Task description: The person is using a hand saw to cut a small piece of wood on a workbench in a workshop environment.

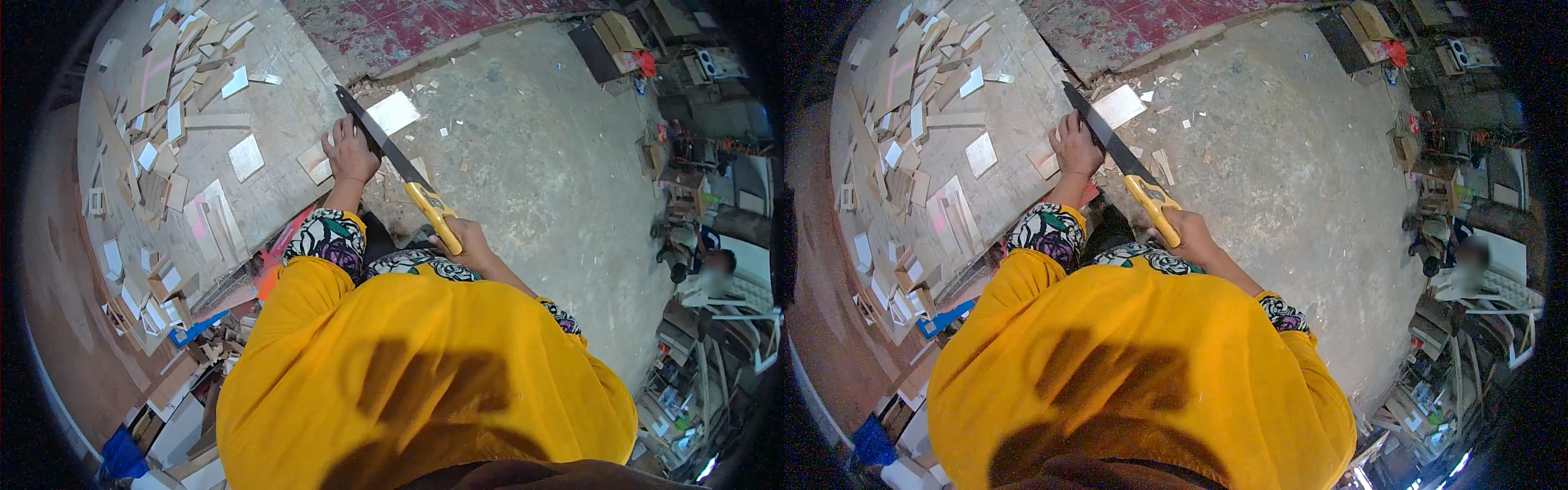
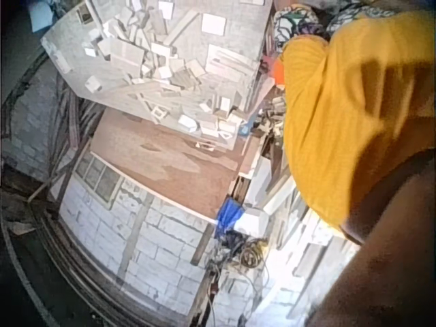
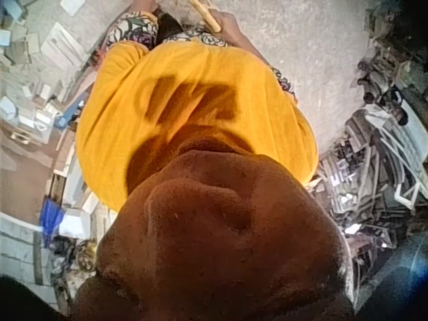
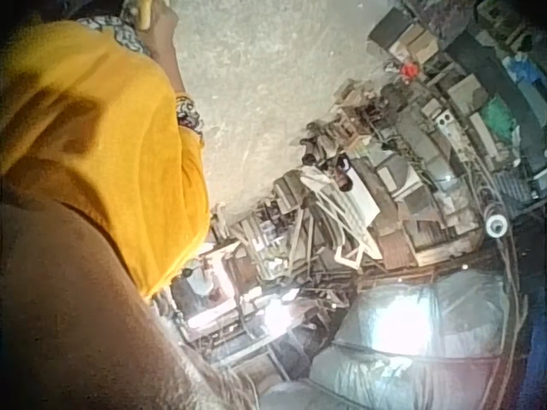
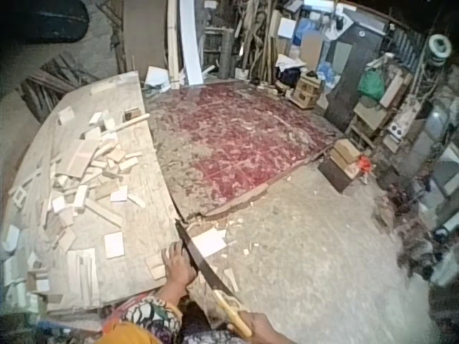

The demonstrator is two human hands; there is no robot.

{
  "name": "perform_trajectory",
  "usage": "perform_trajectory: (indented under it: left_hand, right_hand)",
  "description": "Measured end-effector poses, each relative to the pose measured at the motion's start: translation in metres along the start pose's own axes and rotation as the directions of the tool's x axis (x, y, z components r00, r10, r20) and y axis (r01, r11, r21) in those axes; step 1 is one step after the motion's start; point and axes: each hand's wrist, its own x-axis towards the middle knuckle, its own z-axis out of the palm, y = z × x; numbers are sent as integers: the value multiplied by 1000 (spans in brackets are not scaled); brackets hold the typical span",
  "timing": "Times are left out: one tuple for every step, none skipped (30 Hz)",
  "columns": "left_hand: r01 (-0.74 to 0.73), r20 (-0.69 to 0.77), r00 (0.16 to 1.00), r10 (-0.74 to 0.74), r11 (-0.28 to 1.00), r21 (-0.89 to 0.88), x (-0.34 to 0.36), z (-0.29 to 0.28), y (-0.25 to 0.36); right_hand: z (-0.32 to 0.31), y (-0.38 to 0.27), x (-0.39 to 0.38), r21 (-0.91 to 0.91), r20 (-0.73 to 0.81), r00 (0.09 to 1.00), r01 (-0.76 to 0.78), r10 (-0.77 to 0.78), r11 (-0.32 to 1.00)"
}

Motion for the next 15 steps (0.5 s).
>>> perform_trajectory:
  left_hand:
    - [-5,3,1000,5,1000,1,0,-1,1]
    - [0,15,1000,0,1000,4,1,-3,2]
    - [5,26,1000,-6,1000,7,1,-4,3]
    - [3,28,1000,-4,1000,8,1,-3,3]
    - [8,39,999,-9,999,33,2,-1,2]
    - [11,50,999,-14,998,58,2,0,2]
    - [7,52,999,-10,998,59,3,0,3]
    - [5,24,1000,-5,999,35,3,0,4]
    - [1,-4,1000,-1,1000,10,3,0,4]
    - [0,-4,1000,0,1000,11,2,1,3]
    - [-12,-39,999,12,1000,-1,2,3,2]
    - [-24,-74,997,23,1000,-13,1,4,0]
    - [-25,-75,997,24,1000,-12,2,4,-1]
    - [-29,-81,996,25,999,-43,2,4,-1]
    - [-32,-86,996,25,997,-75,1,4,-2]
  right_hand:
    - [0,1,0,2,-3,1000,-4,4,1000]
    - [-1,2,0,-8,-11,1000,15,-15,1000]
    - [-1,2,0,-18,-20,999,34,-34,999]
    - [-1,4,0,-16,-21,999,32,-32,999]
    - [0,7,0,-49,-22,998,50,-52,998]
    - [1,9,0,-82,-22,997,69,-71,994]
    - [2,10,-1,-79,-26,997,66,-68,995]
    - [2,11,-1,-54,-33,998,49,-51,997]
    - [3,11,-1,-28,-41,999,33,-34,999]
    - [3,11,-1,-27,-42,999,32,-33,999]
    - [3,11,0,28,-57,998,0,2,1000]
    - [3,11,0,83,-68,997,-32,38,996]
    - [3,11,1,84,-70,997,-31,37,996]
    - [2,9,1,115,-109,993,-32,44,993]
    - [2,8,2,146,-147,988,-32,53,989]
